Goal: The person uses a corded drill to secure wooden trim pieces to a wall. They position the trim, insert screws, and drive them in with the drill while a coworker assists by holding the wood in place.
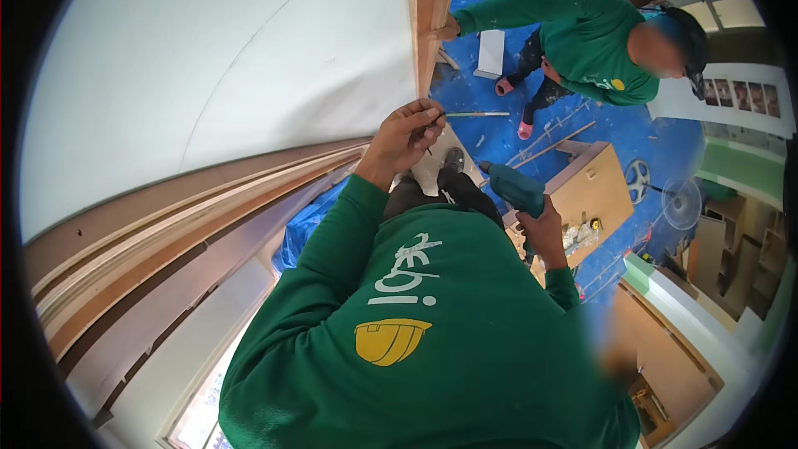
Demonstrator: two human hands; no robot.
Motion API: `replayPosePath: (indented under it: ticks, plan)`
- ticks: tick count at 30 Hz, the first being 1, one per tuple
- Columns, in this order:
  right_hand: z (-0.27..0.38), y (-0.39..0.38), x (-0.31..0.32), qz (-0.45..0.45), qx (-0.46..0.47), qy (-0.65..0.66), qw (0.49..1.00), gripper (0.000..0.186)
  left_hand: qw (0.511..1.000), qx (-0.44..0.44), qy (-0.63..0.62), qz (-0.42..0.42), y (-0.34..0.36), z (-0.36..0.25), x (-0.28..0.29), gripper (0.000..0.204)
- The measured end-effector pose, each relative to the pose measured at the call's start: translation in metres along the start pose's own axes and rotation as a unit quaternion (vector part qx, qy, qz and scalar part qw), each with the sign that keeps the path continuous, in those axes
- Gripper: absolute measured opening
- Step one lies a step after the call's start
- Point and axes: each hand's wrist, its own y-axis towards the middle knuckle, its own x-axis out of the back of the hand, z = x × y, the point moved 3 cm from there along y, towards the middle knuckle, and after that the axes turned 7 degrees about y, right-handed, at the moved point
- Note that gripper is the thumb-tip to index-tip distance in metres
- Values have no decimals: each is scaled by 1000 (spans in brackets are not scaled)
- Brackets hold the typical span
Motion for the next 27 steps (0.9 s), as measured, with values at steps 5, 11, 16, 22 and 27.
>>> replayPosePath:
  ticks: [5,11,16,22,27]
  plan:
    - [45,-17,4,10,3,77,997,55,1000,-2,0,-10,1,4,1,13]
    - [107,-40,22,26,26,159,987,52,999,-24,16,-43,-6,2,-3,18]
    - [129,-48,32,50,54,211,975,51,999,-22,30,-31,-13,5,9,18]
    - [130,-49,54,113,139,338,924,57,996,-70,-26,-46,-13,2,5,19]
    - [151,-37,59,89,205,291,930,62,994,-89,-21,-63,-4,-8,-4,20]
